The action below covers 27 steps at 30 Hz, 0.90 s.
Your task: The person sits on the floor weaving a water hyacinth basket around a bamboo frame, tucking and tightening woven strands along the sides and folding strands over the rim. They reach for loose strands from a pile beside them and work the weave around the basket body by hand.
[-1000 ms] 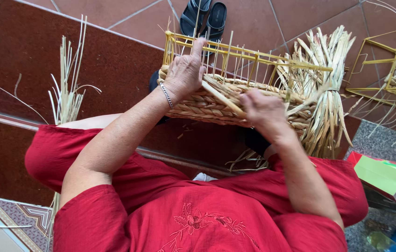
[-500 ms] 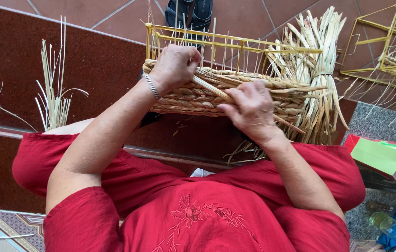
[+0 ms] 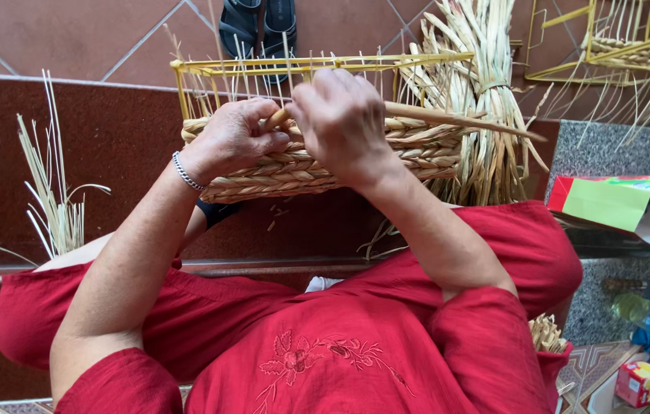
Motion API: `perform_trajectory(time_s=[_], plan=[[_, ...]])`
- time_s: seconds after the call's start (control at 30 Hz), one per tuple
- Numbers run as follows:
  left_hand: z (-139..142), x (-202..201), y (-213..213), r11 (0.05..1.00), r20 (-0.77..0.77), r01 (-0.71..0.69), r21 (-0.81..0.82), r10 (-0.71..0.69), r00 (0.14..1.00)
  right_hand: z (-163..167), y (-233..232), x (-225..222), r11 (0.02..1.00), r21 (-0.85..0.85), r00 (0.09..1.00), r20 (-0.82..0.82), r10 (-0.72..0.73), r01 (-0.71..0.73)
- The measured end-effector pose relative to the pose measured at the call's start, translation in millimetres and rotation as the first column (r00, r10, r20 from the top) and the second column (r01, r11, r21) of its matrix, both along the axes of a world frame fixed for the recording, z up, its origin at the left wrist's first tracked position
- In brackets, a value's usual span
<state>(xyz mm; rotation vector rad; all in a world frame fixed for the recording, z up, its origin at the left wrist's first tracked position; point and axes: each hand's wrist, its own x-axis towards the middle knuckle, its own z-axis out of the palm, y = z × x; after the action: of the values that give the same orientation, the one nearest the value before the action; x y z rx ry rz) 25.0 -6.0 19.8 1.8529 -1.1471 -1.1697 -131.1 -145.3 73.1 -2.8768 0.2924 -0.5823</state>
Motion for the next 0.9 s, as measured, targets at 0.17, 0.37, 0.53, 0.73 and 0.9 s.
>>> perform_trajectory(time_s=[0.17,0.37,0.53,0.73,0.9], plan=[[-15,-11,-6,0.989,0.367,0.099,-0.110,-0.052,0.929,-11,-59,13,0.545,0.766,0.906,-0.423,0.027,0.341],[-29,-1,1,0.952,0.096,-0.113,-0.284,0.145,0.985,-31,-52,-6,0.763,0.581,0.925,-0.375,-0.057,0.282],[-22,-1,10,0.871,0.361,0.032,-0.490,0.170,0.917,-50,-33,11,0.938,0.309,0.949,-0.310,-0.057,0.157],[-25,-2,-3,0.955,0.272,-0.060,-0.291,0.143,0.952,-61,-30,4,0.972,0.196,0.954,-0.292,-0.068,0.129],[-29,11,-14,0.969,0.177,-0.170,-0.177,0.202,0.963,-62,-22,-15,0.983,0.156,0.962,-0.267,-0.050,0.095]])
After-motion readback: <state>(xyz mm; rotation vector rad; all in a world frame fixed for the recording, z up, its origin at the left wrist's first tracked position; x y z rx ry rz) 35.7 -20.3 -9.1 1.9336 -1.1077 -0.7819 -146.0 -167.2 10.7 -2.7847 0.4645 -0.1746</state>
